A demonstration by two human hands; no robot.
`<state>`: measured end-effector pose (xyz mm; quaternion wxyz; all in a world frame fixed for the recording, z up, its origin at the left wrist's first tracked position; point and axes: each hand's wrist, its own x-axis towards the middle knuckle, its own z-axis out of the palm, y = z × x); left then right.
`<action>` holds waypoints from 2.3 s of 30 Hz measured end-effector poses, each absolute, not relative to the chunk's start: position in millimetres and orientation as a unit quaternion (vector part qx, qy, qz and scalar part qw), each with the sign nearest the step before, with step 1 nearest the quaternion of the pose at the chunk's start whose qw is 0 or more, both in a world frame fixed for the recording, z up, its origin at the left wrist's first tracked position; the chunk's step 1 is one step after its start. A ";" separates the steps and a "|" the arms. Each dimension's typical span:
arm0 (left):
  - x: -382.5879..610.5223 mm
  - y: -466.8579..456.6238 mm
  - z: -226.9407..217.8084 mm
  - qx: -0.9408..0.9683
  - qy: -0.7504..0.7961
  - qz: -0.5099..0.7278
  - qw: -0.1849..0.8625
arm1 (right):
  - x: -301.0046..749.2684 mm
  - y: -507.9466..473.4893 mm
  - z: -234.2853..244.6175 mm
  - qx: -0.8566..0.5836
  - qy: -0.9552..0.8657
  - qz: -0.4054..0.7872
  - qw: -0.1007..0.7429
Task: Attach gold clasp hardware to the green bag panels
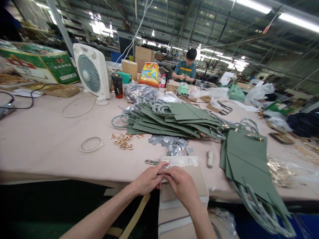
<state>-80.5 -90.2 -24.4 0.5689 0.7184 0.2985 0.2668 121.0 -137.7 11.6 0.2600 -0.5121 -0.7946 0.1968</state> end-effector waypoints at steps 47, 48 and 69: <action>-87.4 -92.8 -9.8 0.811 0.240 0.228 0.482 | 123.7 -88.6 14.5 -0.557 -0.720 0.272 0.313; -87.4 -92.5 -9.4 0.813 0.237 0.230 0.479 | 123.8 -87.7 12.3 -0.558 -0.721 0.269 0.310; -85.9 -94.0 -8.1 0.816 0.255 0.224 0.468 | 125.0 -70.8 -18.0 -0.568 -0.759 0.129 0.292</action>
